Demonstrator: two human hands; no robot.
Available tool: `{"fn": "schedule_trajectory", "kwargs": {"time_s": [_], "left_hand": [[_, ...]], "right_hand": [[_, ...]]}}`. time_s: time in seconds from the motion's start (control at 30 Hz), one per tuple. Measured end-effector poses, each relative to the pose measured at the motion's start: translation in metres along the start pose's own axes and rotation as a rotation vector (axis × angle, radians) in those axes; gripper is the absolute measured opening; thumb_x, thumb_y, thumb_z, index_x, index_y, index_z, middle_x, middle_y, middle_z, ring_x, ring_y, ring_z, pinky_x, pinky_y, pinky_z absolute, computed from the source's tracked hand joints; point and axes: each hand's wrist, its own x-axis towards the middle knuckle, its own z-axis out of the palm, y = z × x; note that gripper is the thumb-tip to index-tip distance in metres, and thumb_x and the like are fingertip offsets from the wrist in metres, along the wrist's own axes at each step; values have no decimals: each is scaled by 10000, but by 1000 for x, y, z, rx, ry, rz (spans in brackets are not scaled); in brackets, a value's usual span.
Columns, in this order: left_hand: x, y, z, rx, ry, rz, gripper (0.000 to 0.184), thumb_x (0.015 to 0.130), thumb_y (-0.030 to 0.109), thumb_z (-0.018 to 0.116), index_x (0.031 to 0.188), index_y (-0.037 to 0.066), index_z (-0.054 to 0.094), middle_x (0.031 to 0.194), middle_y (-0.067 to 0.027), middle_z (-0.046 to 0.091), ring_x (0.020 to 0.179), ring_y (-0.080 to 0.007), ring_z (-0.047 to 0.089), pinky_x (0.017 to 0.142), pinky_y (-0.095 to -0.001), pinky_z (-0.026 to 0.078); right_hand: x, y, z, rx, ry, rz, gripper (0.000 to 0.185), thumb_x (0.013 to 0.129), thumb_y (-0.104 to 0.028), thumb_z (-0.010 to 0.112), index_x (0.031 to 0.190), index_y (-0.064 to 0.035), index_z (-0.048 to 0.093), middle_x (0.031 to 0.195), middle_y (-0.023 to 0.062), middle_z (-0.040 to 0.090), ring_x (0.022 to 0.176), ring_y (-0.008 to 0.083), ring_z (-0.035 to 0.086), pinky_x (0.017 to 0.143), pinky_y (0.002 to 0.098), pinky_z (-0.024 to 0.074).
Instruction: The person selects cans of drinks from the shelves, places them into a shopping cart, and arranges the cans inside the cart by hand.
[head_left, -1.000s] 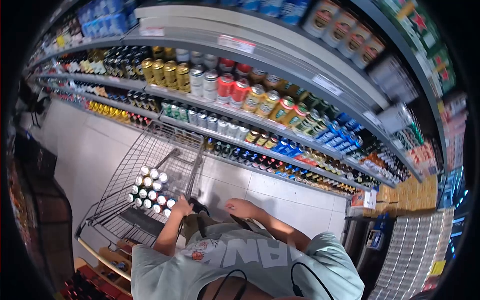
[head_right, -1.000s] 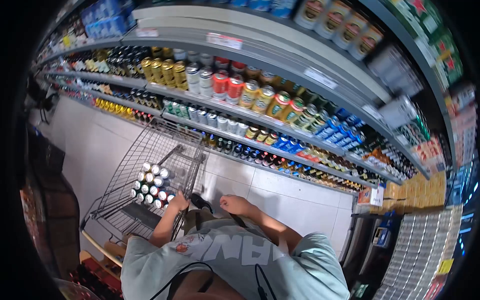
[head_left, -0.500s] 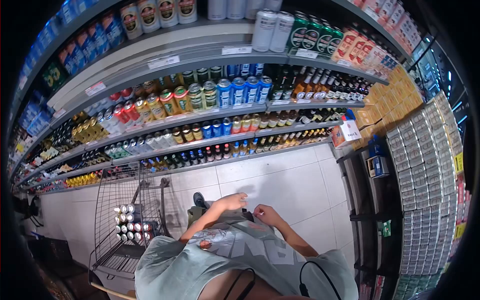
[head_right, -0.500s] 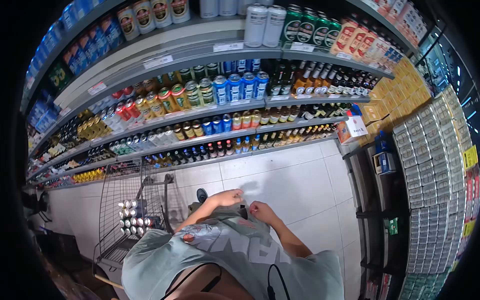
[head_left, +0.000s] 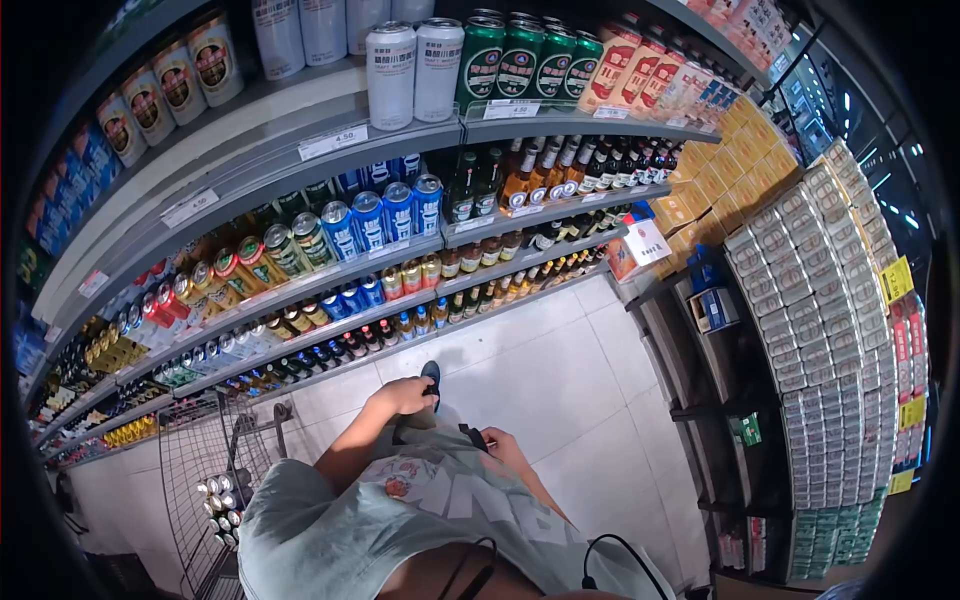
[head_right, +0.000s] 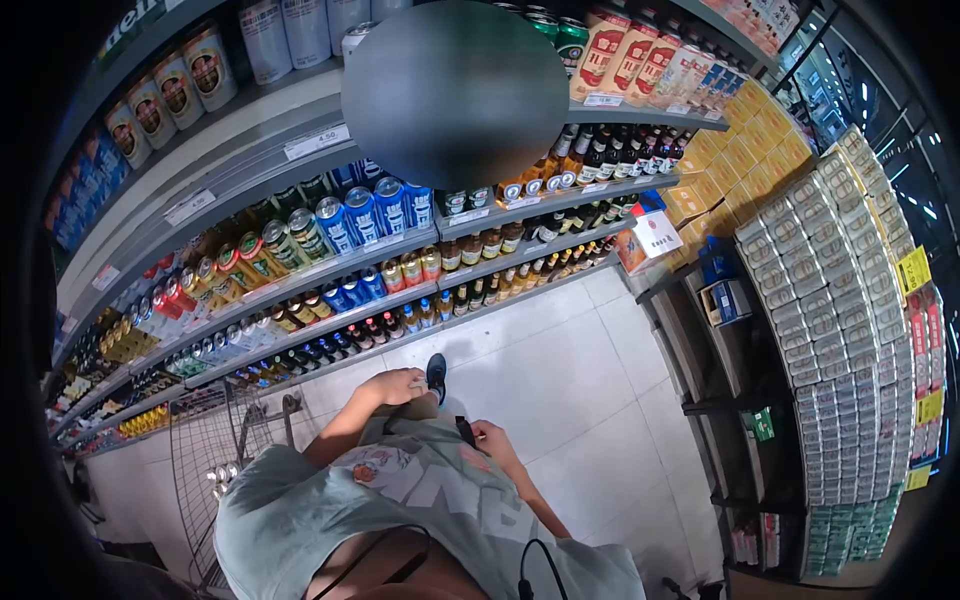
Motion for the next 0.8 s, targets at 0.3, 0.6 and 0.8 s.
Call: {"fn": "schedule_trajectory", "kwargs": {"time_s": [0.3,0.6,0.8], "left_hand": [[7,108,-226,-383,573,517,273,945,149,628,1197,45,639,1138,-129,695,1054,-312,674,907,-384,526],[-18,125,-397,-417,1421,677,522,865,60,708,1350,28,517,1391,-147,528,1269,-257,534,996,-385,482],[-10,143,-440,-82,1571,573,864,819,210,830,1492,11,325,1445,-216,475,1334,-295,509,1049,-412,472]], "right_hand": [[162,-148,-92,-274,-20,-290,93,827,20,677,900,-34,695,926,67,719,893,176,682,797,312,528],[268,-393,-148,-414,-75,-846,154,838,1,695,989,-11,667,1001,119,692,964,267,678,862,352,522],[263,-549,-172,-720,-41,-1337,217,814,-36,722,1027,-40,677,1140,110,673,1107,294,620,966,388,486]]}}
